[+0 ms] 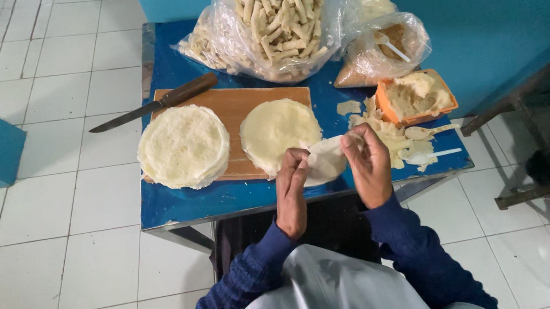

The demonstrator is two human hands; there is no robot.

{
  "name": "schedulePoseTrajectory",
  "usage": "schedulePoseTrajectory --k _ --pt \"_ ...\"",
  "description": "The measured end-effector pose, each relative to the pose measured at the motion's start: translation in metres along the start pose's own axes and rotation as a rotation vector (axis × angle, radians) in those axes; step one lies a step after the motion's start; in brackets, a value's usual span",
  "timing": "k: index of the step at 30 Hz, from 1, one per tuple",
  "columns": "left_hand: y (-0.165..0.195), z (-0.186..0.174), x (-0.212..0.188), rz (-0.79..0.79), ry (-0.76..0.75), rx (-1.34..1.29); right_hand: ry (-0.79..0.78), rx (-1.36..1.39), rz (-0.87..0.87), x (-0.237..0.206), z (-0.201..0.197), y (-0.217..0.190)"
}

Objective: The person sits at a small blue table and peels thin translucent sheets off round dough discs, one disc at a time. They lift each peeled sheet, stack the finished sheets on the board, and drop torn scraps onto a growing scrap pile beside an orange container of dough.

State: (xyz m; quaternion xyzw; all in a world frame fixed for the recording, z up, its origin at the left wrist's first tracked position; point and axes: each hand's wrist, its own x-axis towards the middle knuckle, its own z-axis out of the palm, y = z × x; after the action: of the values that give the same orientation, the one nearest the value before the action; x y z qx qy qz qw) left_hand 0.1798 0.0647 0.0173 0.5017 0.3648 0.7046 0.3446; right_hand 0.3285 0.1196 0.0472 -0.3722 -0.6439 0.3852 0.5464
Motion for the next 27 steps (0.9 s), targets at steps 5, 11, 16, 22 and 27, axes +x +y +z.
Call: schedulePoseTrajectory --k 5,11,16,22,27 --pt "0.001 0.018 0.008 -0.261 0.053 -0.047 -0.08 -0.182 -0.21 -0.004 -0.009 -0.016" --pt "0.02 0.01 0.012 -0.057 0.07 0.377 -0.2 0.121 0.172 -0.003 -0.018 -0.023" --pt "0.036 0.002 0.013 0.116 -0.073 0.452 -0.374 -0.179 -0.016 -0.002 -0.009 -0.032" --pt "0.047 -0.023 0.015 0.027 -0.15 0.475 -0.318 -0.364 -0.02 0.008 -0.013 -0.035" --pt "0.042 -0.034 0.013 -0.025 0.094 0.453 -0.138 -0.311 -0.085 0.017 -0.017 -0.027"
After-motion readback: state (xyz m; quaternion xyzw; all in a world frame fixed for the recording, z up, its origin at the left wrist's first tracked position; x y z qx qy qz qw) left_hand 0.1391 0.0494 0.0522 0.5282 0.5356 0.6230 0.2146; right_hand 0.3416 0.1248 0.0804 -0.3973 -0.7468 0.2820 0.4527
